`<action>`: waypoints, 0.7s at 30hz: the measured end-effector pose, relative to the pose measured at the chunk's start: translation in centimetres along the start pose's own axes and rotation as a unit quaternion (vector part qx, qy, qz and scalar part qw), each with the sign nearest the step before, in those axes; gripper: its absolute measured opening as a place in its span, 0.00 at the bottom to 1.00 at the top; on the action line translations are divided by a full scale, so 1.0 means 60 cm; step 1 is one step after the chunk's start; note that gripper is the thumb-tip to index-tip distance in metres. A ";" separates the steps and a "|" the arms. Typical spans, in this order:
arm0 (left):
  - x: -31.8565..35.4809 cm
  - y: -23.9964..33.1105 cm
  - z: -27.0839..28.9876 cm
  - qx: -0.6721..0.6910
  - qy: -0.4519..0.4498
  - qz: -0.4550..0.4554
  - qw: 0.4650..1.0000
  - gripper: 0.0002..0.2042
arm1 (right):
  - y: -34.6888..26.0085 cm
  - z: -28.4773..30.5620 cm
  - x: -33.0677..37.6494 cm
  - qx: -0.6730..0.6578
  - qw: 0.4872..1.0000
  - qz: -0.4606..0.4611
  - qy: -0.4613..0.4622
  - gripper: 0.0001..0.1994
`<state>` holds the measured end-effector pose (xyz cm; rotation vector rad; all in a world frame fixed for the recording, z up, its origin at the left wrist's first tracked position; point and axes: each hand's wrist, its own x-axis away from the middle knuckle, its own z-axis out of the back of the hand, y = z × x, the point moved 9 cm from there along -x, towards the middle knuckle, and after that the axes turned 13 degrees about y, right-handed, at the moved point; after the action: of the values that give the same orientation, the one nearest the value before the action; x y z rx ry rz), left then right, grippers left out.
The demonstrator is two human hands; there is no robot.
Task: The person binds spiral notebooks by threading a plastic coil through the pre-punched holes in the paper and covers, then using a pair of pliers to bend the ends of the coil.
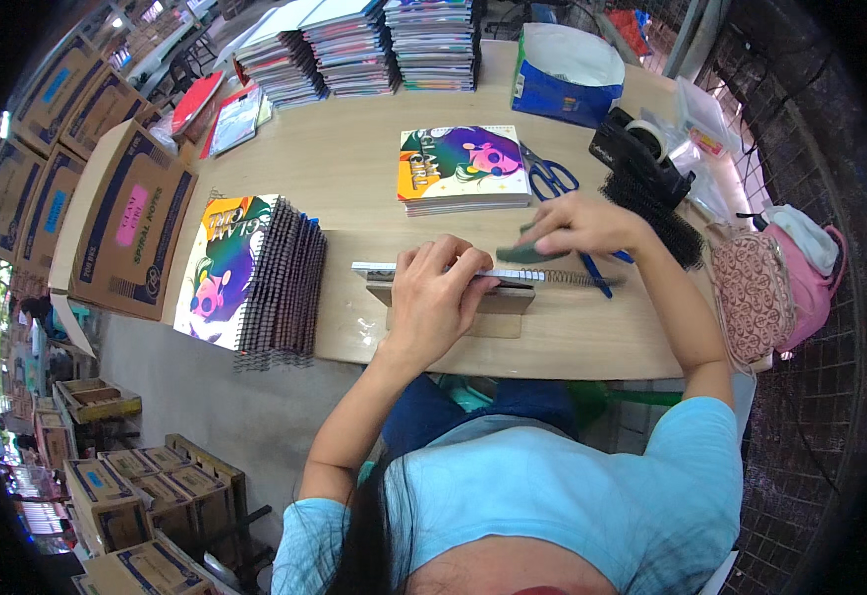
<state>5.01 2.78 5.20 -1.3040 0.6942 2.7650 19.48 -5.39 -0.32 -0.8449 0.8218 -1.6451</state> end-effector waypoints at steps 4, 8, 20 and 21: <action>0.001 -0.003 -0.004 0.009 -0.007 0.002 1.000 0.12 | -0.001 -0.002 0.001 -0.005 0.998 0.061 0.021 0.30; 0.000 -0.009 -0.001 0.015 -0.017 0.015 1.000 0.16 | 0.011 0.005 -0.005 -0.133 0.988 0.069 0.040 0.27; 0.007 -0.032 0.054 -0.070 0.099 0.010 0.993 0.23 | 0.026 0.016 -0.047 -0.174 0.977 0.093 0.085 0.26; 0.021 -0.062 0.064 -0.046 0.123 0.046 0.990 0.22 | 0.003 -0.005 -0.035 -0.387 0.919 0.071 0.014 0.24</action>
<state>2.10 7.41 4.95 -1.6952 0.6596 2.7640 19.71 -3.35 -0.90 -1.2602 1.5608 -1.1857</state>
